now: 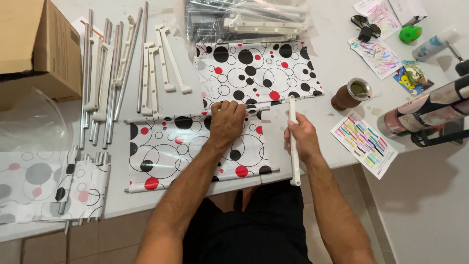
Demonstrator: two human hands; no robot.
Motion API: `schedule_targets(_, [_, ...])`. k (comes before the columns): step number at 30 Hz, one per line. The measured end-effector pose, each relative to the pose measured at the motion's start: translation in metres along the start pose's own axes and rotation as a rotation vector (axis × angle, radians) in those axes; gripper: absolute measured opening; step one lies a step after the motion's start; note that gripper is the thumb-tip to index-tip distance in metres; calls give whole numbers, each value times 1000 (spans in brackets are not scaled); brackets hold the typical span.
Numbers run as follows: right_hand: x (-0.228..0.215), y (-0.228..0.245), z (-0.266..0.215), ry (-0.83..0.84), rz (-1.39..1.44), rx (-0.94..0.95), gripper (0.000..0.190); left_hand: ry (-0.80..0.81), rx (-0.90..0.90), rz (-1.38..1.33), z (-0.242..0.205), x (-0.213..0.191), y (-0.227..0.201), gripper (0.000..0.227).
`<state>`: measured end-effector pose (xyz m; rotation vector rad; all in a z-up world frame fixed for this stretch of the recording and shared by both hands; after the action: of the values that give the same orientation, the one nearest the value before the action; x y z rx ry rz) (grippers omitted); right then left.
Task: Assembling a multi-tier organizer shelf by sliding fabric sleeves onto plastic frames and inserting metal support rods.
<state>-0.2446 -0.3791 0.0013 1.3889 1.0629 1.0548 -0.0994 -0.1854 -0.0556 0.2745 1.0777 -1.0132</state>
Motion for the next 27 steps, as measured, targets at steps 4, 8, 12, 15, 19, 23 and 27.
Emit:
schedule_targets(4, [-1,1,11,117,-140,-42,71,-41,-5,-12,4,-8,1,22])
schedule_targets(8, [16,-2,1,258,7,-18,68,-105,11,-19,-3,-2,1,24])
schedule_targets(12, [7,-23,12,329,150,-89,60,-117,-2,-60,-1,-1,0,27])
schedule_targets(15, [9,-26,14,344,189,-112,60,-137,-7,-62,-2,6,3,28])
schedule_targets(19, [11,-25,17,349,179,-113,60,-144,-19,-67,0,0,1,29])
schedule_targets(23, [9,-27,20,347,197,-131,59,-171,-28,-59,1,-8,-1,29])
schedule_targets(27, [8,-24,21,342,223,-143,57,-165,-42,-41,1,-14,-3,28])
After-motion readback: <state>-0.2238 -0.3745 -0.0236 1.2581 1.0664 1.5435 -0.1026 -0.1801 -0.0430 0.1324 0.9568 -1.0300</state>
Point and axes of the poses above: each hand's wrist, its own z-axis towards the middle knuckle, its own x-axis out of the palm, y = z × x, the point moved 2 cm from there along z, towards the middle knuckle, and after that the axes turned 11 degrees about y, right-handed, at the moved point
